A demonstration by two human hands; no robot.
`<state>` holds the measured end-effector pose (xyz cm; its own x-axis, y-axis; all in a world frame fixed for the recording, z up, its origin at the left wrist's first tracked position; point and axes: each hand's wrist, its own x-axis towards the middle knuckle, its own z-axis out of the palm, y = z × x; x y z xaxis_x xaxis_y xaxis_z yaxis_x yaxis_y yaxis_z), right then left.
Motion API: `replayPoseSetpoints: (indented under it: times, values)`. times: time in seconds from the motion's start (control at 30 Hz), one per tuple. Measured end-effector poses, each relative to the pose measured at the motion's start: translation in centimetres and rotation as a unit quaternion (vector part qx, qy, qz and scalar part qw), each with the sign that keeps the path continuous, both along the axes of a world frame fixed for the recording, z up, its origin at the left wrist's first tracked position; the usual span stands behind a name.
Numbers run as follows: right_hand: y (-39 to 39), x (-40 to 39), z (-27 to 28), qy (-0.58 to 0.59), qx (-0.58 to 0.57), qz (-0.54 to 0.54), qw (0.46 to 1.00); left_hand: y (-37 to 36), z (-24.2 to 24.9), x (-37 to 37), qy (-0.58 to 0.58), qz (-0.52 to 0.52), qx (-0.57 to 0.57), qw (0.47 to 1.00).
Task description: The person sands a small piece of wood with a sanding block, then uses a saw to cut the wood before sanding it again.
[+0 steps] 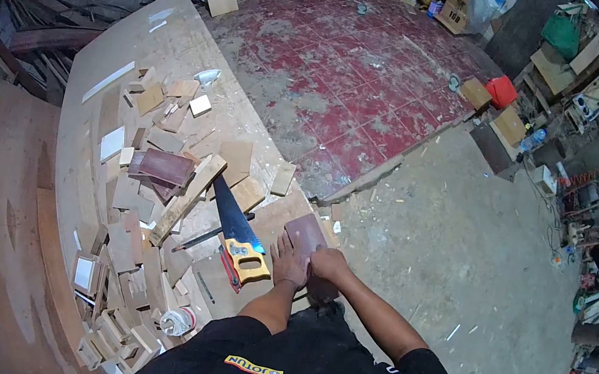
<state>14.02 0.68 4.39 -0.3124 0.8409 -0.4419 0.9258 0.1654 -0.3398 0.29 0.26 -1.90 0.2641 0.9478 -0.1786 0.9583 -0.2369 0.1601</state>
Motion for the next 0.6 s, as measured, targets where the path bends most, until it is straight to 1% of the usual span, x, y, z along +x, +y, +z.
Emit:
replayPoseSetpoints:
  times: [0.07,0.1,0.13,0.17,0.3,0.37,0.5,0.6]
  values:
    - [1.1,-0.5,1.1,0.017,0.069,-0.059,0.996,-0.1,-0.8,-0.1,0.018,-0.002,0.022,1.0]
    - [1.7,-0.8,0.5,0.018,0.069,-0.059,0.996,-0.1,1.4,0.0,0.006,-0.002,-0.014,1.0]
    - [2.5,-1.0,-0.6,0.033,0.116,-0.081,0.989,0.0,2.7,0.1,-0.006,-0.002,-0.05,0.999]
    - [3.0,-1.1,-1.7,0.048,0.163,-0.101,0.98,0.0,2.9,0.2,-0.006,-0.003,-0.048,0.999]
    - [3.4,-1.2,-3.2,0.044,0.157,-0.096,0.982,0.1,2.5,0.3,0.003,0.006,-0.05,0.999]
    - [2.8,-1.2,-3.7,0.056,0.21,-0.103,0.971,0.1,1.9,0.3,0.008,0.006,-0.045,0.999]
    - [2.7,-1.6,-4.1,0.047,0.19,-0.114,0.974,0.0,2.9,0.2,0.006,0.001,-0.067,0.998]
    - [2.5,-1.7,-4.4,0.051,0.219,-0.115,0.968,0.0,2.9,0.2,-0.002,0.006,-0.068,0.998]
